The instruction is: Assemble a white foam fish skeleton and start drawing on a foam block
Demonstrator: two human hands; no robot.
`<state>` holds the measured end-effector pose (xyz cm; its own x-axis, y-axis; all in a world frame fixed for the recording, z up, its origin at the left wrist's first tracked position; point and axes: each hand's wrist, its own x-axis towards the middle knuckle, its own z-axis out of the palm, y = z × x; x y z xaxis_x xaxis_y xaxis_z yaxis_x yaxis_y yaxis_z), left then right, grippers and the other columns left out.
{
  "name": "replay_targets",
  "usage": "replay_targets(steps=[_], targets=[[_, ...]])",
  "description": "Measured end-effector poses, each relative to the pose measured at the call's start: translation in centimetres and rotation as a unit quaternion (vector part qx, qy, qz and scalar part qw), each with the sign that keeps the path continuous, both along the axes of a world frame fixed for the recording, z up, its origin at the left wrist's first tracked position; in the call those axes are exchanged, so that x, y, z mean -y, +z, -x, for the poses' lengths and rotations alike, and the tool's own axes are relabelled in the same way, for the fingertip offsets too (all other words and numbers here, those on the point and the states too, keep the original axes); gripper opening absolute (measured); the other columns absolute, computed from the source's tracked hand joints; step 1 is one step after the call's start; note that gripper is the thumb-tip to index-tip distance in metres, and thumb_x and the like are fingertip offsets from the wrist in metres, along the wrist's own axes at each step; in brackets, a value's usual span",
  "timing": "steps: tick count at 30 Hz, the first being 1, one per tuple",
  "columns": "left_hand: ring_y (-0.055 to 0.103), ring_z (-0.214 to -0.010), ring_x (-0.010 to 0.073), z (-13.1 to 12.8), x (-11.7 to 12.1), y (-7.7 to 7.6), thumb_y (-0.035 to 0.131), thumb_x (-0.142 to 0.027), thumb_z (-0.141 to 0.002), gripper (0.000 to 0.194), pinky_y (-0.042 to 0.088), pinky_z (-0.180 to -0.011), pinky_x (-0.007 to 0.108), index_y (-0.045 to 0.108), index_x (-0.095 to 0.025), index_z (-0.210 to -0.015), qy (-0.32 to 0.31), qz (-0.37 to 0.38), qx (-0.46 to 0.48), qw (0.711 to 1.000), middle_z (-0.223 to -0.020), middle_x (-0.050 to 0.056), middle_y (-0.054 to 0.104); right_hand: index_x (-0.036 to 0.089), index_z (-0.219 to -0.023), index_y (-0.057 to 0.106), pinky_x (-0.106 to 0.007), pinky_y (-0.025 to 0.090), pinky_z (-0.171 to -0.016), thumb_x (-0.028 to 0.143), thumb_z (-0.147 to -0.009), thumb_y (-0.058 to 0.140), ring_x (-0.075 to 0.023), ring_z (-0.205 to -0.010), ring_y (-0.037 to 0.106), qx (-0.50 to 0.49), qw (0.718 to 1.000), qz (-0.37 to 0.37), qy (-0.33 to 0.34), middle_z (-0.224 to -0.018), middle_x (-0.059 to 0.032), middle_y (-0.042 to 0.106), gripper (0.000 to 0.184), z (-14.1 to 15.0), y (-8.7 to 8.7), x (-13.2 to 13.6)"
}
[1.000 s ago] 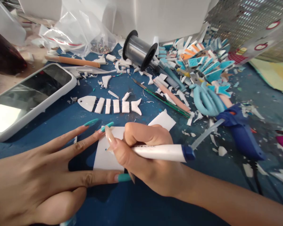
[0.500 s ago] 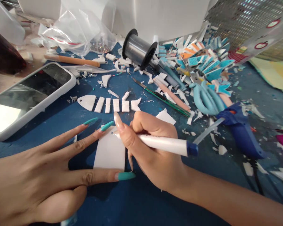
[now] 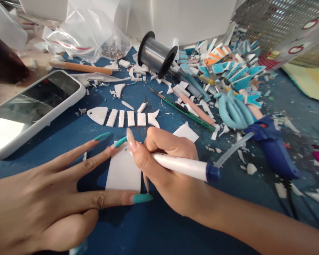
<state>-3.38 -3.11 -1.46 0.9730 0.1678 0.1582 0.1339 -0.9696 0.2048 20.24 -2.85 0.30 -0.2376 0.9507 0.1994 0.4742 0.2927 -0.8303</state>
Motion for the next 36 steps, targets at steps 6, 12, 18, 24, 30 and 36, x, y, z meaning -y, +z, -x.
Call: replay_targets(steps=[6,12,18,24,30,36], targets=[[0.016,-0.147,0.0403,0.12,0.00,-0.05,0.069,-0.034,-0.080,0.021,0.002,-0.121,0.060,0.064,-0.026,-0.099,0.006,-0.010,-0.002,1.000,-0.158,-0.008,0.028,0.020,-0.055,0.046,-0.021,0.031,-0.036,0.017,-0.090,0.059,-0.0036,-0.039,0.042,0.016,0.999,-0.026,0.025,-0.046,0.0065,0.046,0.037,0.03,0.12,-0.19],[0.012,-0.148,0.0388,0.06,-0.21,0.11,0.065,-0.041,-0.083,0.028,0.001,-0.122,0.057,0.063,-0.028,-0.107,-0.001,0.012,-0.006,1.000,-0.160,-0.007,0.024,0.019,-0.052,0.043,-0.019,0.029,-0.036,0.017,-0.090,0.059,-0.0025,-0.037,0.036,0.000,0.999,-0.007,0.046,-0.045,0.0078,0.042,0.041,0.13,0.02,-0.01],[0.012,-0.148,0.0374,0.06,-0.22,0.19,0.060,-0.048,-0.086,0.034,-0.001,-0.122,0.056,0.062,-0.029,-0.113,0.001,0.019,-0.003,1.000,-0.159,-0.006,0.027,0.020,-0.054,0.046,-0.018,0.033,-0.039,0.020,-0.090,0.059,-0.0036,-0.041,0.039,0.061,0.995,-0.053,0.055,-0.047,0.0073,0.047,0.039,-0.19,0.05,-0.04],[0.010,-0.148,0.0384,-0.04,-0.23,0.33,0.063,-0.049,-0.083,0.031,-0.007,-0.121,0.054,0.065,-0.027,-0.106,-0.001,0.021,-0.008,1.000,-0.158,-0.005,0.029,0.019,-0.055,0.040,-0.018,0.031,-0.038,0.023,-0.089,0.060,-0.0042,-0.042,0.038,0.084,0.992,-0.046,0.078,-0.047,0.0074,0.042,0.040,-0.10,0.45,-0.20],[0.008,-0.148,0.0384,0.08,-0.24,0.29,0.066,-0.046,-0.081,0.031,-0.002,-0.121,0.056,0.063,-0.027,-0.105,-0.003,0.028,-0.015,0.999,-0.159,-0.007,0.026,0.018,-0.053,0.041,-0.016,0.035,-0.039,0.026,-0.089,0.060,-0.0033,-0.041,0.040,0.067,0.994,-0.037,0.080,-0.046,0.0069,0.046,0.042,-0.12,0.45,-0.19],[0.008,-0.148,0.0402,0.03,-0.24,0.33,0.064,-0.044,-0.082,0.034,-0.004,-0.120,0.058,0.061,-0.029,-0.113,-0.003,0.017,-0.004,1.000,-0.157,-0.007,0.030,0.019,-0.050,0.046,-0.019,0.033,-0.034,0.023,-0.091,0.060,-0.0028,-0.033,0.041,0.014,1.000,-0.023,-0.009,-0.043,0.0065,0.046,0.043,-0.32,0.28,-0.20]])
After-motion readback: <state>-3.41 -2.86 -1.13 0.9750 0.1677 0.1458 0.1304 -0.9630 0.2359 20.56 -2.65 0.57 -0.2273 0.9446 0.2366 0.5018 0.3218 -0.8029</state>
